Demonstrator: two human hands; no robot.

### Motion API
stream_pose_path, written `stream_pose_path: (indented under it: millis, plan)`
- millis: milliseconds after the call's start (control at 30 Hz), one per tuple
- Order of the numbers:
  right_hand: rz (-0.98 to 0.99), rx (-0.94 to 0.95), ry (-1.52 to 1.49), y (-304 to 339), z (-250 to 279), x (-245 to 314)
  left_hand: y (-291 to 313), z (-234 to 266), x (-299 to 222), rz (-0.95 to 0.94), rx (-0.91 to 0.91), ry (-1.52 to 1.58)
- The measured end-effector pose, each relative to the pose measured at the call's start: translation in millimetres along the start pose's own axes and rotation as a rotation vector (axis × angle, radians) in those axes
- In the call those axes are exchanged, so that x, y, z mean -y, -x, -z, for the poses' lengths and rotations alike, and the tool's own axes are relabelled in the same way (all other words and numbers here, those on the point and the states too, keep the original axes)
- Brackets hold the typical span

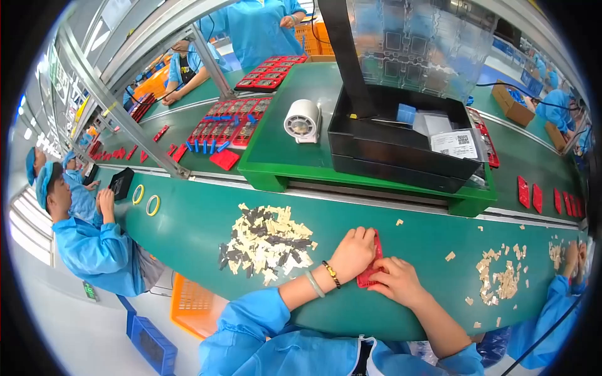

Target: The person sorts small electronic components by hand and inserts them into red plastic housings on an assembly line.

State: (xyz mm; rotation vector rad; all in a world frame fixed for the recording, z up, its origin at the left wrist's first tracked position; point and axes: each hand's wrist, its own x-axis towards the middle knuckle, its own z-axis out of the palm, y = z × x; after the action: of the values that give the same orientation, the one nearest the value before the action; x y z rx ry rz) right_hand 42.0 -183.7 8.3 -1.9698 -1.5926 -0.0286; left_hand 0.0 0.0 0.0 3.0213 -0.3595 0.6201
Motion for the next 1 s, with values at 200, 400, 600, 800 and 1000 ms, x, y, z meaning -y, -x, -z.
stream_pose_path:
  millis: [200, 400, 600, 800, 1000]
  plan:
    - [0.061, -0.128, -0.024, 11.8, -6.8, 5.5, 38.9, 45.6, 28.5, 0.163, 0.020, 0.377]
    - [0.192, -0.135, 0.177, -8.4, 6.6, 11.5, 135.0, 78.4, 98.3, 0.597, 0.040, -0.084]
    - [-0.082, -0.296, 0.380, -118.3, 4.8, -68.5, 162.4, 61.7, 125.3, 0.577, -0.067, -0.078]
    - [-0.503, -0.121, 0.788, -99.7, 21.3, -115.9, 153.0, 70.9, 130.5, 0.563, -0.328, 0.013]
    - [-0.615, -0.190, 0.684, -52.4, 23.9, -159.3, 153.7, 85.5, 121.8, 0.563, -0.396, 0.042]
